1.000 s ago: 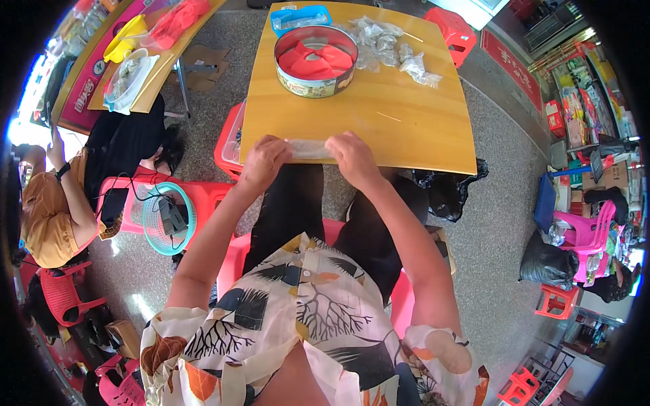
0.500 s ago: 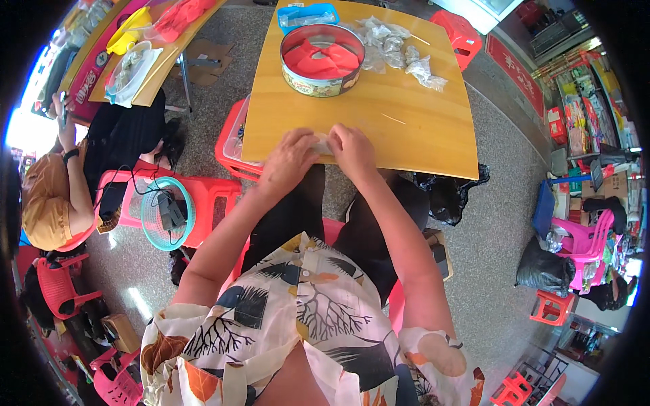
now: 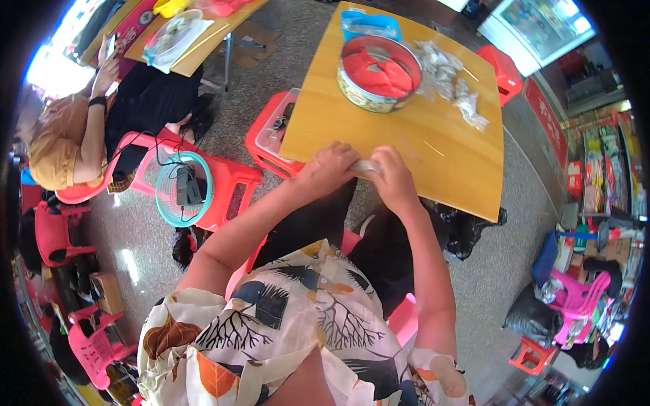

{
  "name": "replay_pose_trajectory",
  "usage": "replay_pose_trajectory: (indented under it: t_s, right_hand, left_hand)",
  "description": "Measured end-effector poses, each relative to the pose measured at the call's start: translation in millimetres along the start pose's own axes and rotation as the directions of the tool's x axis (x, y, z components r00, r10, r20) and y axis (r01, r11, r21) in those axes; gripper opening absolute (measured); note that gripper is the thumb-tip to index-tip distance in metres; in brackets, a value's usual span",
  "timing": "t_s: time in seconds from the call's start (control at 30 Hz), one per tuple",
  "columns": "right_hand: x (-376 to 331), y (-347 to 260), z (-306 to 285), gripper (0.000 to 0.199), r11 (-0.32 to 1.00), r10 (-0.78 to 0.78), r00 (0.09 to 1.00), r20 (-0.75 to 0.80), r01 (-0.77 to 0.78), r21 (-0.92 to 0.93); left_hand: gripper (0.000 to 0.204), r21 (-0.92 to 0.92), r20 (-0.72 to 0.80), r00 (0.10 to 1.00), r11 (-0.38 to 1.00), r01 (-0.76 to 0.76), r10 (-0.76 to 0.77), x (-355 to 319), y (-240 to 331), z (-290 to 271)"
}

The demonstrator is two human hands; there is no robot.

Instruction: The person sits at a table and repeatedly wraps small white items in red paper. They pick up a white item, fold red paper around it, and place the wrapped item into a round tin on the table. The process is repeated multiple times throughout the clip.

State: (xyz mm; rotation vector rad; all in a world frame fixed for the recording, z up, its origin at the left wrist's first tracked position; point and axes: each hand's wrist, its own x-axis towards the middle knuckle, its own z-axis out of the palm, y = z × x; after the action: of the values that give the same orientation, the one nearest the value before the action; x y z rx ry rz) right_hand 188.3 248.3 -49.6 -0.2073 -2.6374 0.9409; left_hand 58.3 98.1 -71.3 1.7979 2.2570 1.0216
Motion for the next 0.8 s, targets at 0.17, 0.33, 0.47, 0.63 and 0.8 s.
replay_pose_trajectory:
  t_s: [0.17, 0.33, 0.47, 0.63, 0.8]
  right_hand:
    - [-16, -11, 8, 0.014, 0.366, 0.414, 0.91, 0.018, -0.184, 0.912]
    - [-31, -18, 20, 0.017, 0.14, 0.51, 0.857, 0.078, -0.172, 0.975]
    - [-44, 3, -2, 0.021, 0.042, 0.545, 0.838, 0.03, -0.063, 0.997]
    - [-56, 21, -8, 0.026, -0.097, 0.558, 0.811, 0.179, -0.151, 0.984]
    - [-54, 18, 5, 0.032, -0.197, 0.526, 0.811, 0.254, -0.174, 0.965]
  left_hand:
    - [0.018, -0.471, 0.095, 0.977, 0.856, 0.212, -0.19, -9, 27, -10]
    - [0.03, -0.663, 0.402, 0.9, 0.625, 0.412, -0.168, -24, 34, -36]
    - [0.024, -0.797, 0.515, 0.837, 0.257, 0.547, -0.185, -60, -12, -83]
    - [0.017, -0.363, -0.155, 0.858, 0.836, 0.412, -0.49, -55, -127, -121]
    - [0.012, -0.042, -0.179, 0.971, 0.987, 0.153, -0.158, 68, -102, -127]
